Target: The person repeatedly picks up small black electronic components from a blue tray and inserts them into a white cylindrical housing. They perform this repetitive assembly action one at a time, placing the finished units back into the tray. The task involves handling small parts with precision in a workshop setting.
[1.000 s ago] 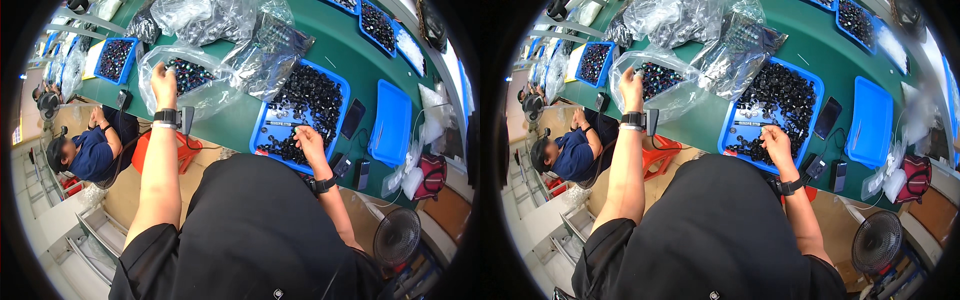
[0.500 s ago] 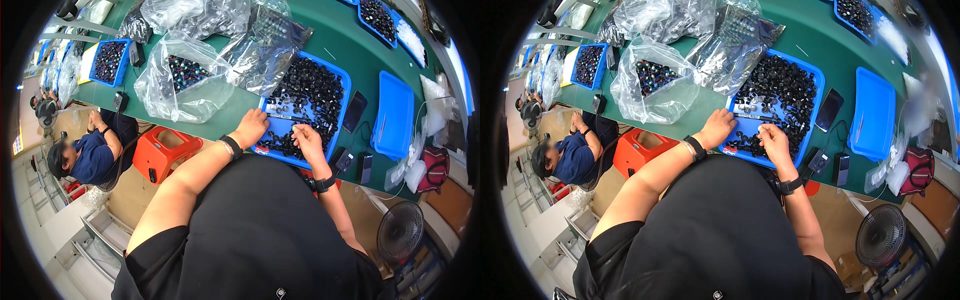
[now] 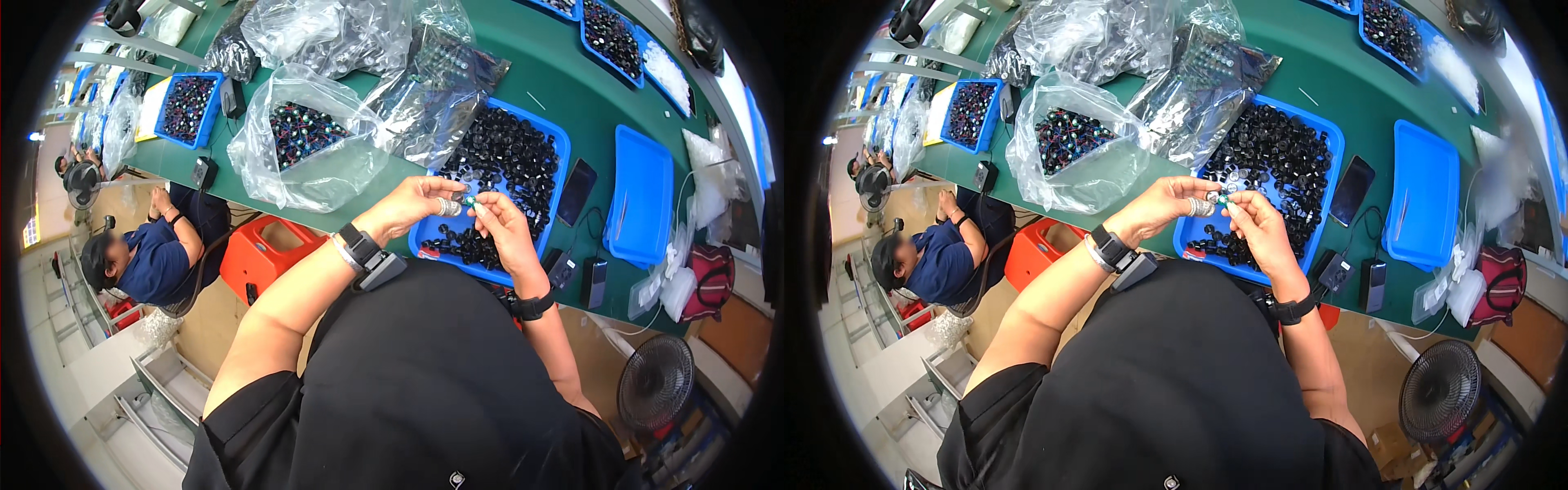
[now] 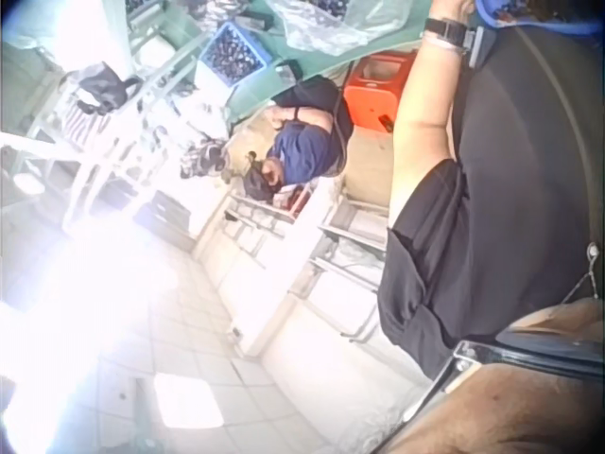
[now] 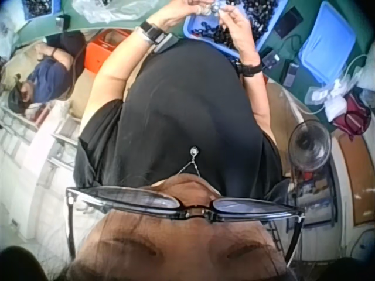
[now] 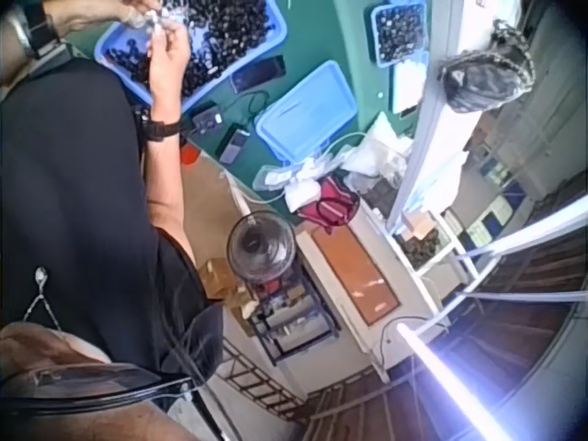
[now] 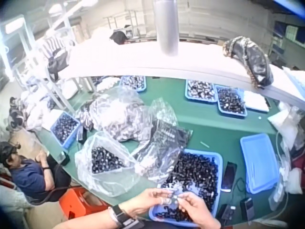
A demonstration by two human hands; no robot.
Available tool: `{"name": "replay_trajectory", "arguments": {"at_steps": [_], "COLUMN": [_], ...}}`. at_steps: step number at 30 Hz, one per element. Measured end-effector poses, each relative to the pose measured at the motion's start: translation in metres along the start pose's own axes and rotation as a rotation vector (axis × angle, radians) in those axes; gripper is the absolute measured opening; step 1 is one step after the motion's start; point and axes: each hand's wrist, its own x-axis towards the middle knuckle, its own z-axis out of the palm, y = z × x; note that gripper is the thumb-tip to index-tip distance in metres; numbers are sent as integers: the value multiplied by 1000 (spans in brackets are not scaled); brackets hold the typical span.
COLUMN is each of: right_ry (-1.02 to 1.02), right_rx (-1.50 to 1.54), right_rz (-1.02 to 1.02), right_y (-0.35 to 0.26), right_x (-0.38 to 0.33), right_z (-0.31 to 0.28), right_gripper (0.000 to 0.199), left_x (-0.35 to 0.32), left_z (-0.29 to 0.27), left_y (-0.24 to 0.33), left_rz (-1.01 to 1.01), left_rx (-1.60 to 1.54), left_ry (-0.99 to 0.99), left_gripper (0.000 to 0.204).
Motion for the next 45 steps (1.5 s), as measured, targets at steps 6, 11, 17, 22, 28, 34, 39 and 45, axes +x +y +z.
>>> {"name": "replay_trajectory", "arguments": {"at_steps": [6, 11, 17, 22, 28, 34, 39, 45], "right_ry": [63, 76, 89, 90, 98, 150, 193, 246], "right_rx": [-50, -29, -88, -146, -234, -233, -88, -56], "right_rz": [-60, -49, -17, 51, 78, 145, 94, 90], "right_y": [-17, -14, -6, 1, -10, -23, -3, 8], "right_x": [0, 0, 3, 5, -1, -7, -3, -1], "right_z": [6, 8, 7, 8, 21, 36, 8, -21], "right_gripper": [16, 14, 10, 11, 14, 13, 19, 26], "left_x": [-10, -13, -12, -8, 2, 6, 7, -10], "left_z": [14, 21, 25, 24, 21, 17, -31, -135], "left_y": [6, 6, -2, -13, -22, -27, -12, 11], "left_rz": [66, 101, 139, 171, 156, 452, 502, 479], "left_rx": [-80, -40, -33, -77, 89, 469, 118, -105], "left_ry": [11, 52, 135, 199, 272, 440, 700, 886], "left_gripper": [46, 47, 46, 40, 21, 17, 17, 17]}}
